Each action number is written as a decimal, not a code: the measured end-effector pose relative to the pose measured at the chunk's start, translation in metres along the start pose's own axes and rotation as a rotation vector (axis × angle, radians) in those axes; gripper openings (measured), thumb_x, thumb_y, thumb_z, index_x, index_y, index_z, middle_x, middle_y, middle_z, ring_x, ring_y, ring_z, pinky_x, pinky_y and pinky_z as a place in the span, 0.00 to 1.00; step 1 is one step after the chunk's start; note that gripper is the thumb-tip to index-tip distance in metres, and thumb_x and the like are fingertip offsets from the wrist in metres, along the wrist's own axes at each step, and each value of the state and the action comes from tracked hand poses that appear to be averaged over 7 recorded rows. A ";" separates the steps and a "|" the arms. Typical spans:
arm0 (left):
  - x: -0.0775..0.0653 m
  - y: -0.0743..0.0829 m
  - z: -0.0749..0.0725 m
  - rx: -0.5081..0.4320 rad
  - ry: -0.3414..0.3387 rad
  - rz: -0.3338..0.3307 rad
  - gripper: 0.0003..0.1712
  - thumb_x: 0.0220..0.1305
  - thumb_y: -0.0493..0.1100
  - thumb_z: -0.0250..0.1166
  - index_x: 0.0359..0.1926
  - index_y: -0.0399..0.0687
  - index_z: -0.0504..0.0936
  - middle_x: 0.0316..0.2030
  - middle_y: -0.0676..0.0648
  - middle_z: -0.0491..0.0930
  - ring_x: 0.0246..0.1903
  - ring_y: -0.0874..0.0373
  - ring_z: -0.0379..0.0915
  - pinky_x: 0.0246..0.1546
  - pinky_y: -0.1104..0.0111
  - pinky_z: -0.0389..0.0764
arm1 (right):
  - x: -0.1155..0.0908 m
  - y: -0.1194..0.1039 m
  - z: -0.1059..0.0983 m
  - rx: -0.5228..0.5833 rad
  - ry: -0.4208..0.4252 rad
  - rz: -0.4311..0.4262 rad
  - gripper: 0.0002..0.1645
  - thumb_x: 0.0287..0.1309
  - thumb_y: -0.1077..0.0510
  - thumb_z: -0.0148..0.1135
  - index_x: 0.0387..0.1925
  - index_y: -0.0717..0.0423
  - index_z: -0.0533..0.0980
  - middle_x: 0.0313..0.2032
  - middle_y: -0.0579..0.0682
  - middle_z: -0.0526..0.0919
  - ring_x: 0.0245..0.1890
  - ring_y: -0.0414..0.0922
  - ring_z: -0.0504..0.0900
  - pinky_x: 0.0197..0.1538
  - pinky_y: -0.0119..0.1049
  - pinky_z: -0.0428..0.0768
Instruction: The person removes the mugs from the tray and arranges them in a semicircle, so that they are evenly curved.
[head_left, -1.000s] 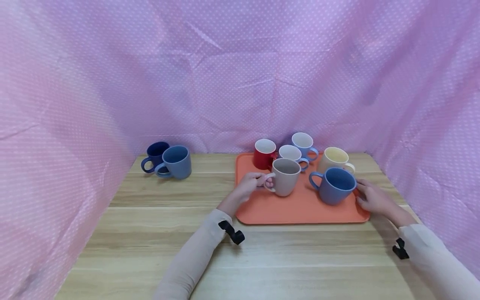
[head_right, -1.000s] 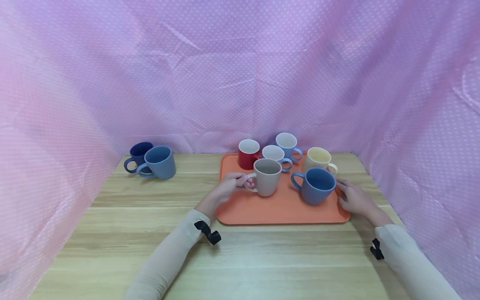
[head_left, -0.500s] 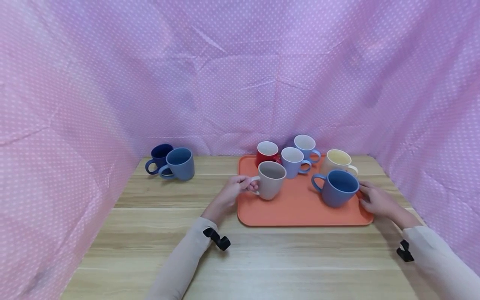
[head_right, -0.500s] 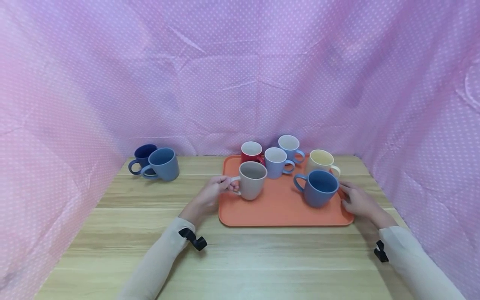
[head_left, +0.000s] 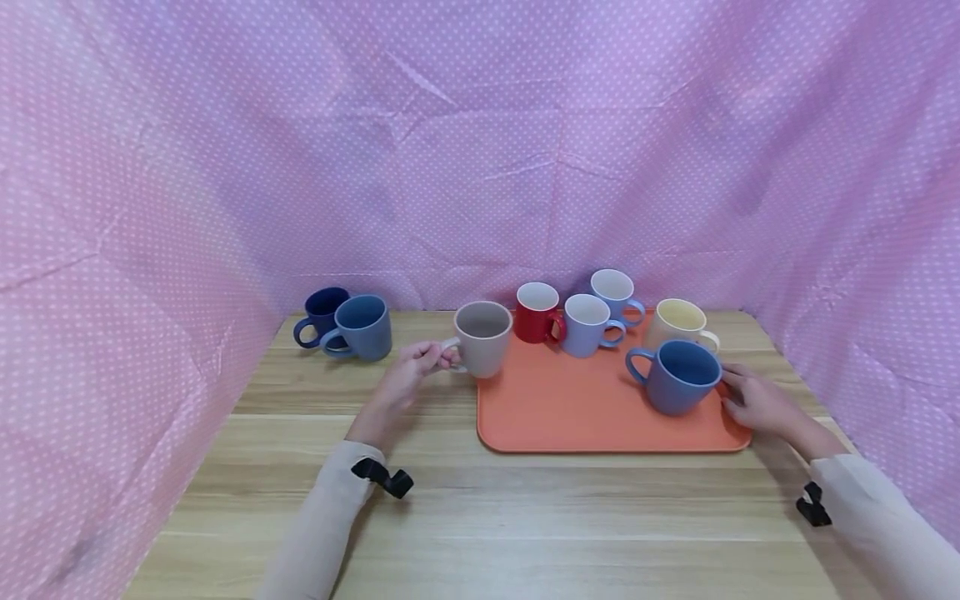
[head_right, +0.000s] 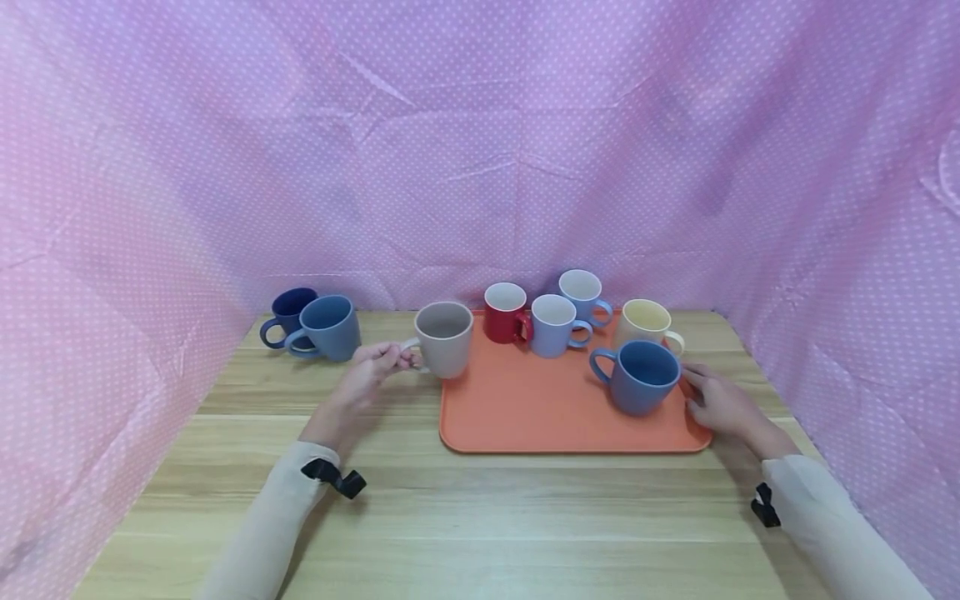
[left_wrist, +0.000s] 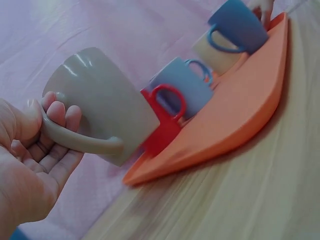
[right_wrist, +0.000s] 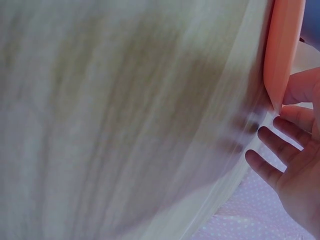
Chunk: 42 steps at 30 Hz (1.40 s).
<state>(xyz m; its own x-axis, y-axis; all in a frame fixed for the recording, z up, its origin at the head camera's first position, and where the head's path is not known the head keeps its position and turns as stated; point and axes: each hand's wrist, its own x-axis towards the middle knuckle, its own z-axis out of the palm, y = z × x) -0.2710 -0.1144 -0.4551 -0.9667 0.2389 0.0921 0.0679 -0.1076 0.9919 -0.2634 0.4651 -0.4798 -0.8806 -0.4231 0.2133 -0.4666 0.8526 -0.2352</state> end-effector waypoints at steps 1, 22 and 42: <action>-0.002 0.001 -0.006 -0.005 -0.006 0.018 0.17 0.79 0.41 0.52 0.34 0.40 0.81 0.38 0.51 0.85 0.45 0.62 0.81 0.57 0.71 0.78 | 0.000 0.000 -0.001 0.002 -0.003 0.004 0.30 0.51 0.69 0.68 0.56 0.80 0.75 0.56 0.74 0.77 0.52 0.71 0.80 0.55 0.67 0.77; -0.034 -0.003 -0.100 -0.118 0.154 -0.049 0.19 0.78 0.41 0.53 0.28 0.49 0.83 0.32 0.54 0.87 0.40 0.64 0.83 0.49 0.74 0.78 | 0.000 -0.002 0.000 0.004 0.042 -0.011 0.29 0.47 0.70 0.70 0.54 0.78 0.77 0.53 0.72 0.80 0.51 0.68 0.81 0.51 0.62 0.78; -0.037 -0.008 -0.127 0.013 0.092 -0.053 0.18 0.79 0.39 0.50 0.34 0.46 0.83 0.34 0.58 0.85 0.42 0.70 0.81 0.50 0.80 0.79 | 0.000 0.002 0.002 0.004 0.048 -0.005 0.30 0.46 0.70 0.70 0.54 0.77 0.77 0.53 0.71 0.80 0.51 0.68 0.82 0.50 0.51 0.80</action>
<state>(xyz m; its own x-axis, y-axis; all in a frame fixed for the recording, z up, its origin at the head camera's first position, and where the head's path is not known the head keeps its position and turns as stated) -0.2674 -0.2450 -0.4780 -0.9875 0.1547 0.0313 0.0183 -0.0848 0.9962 -0.2647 0.4662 -0.4823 -0.8733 -0.4123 0.2595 -0.4716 0.8490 -0.2382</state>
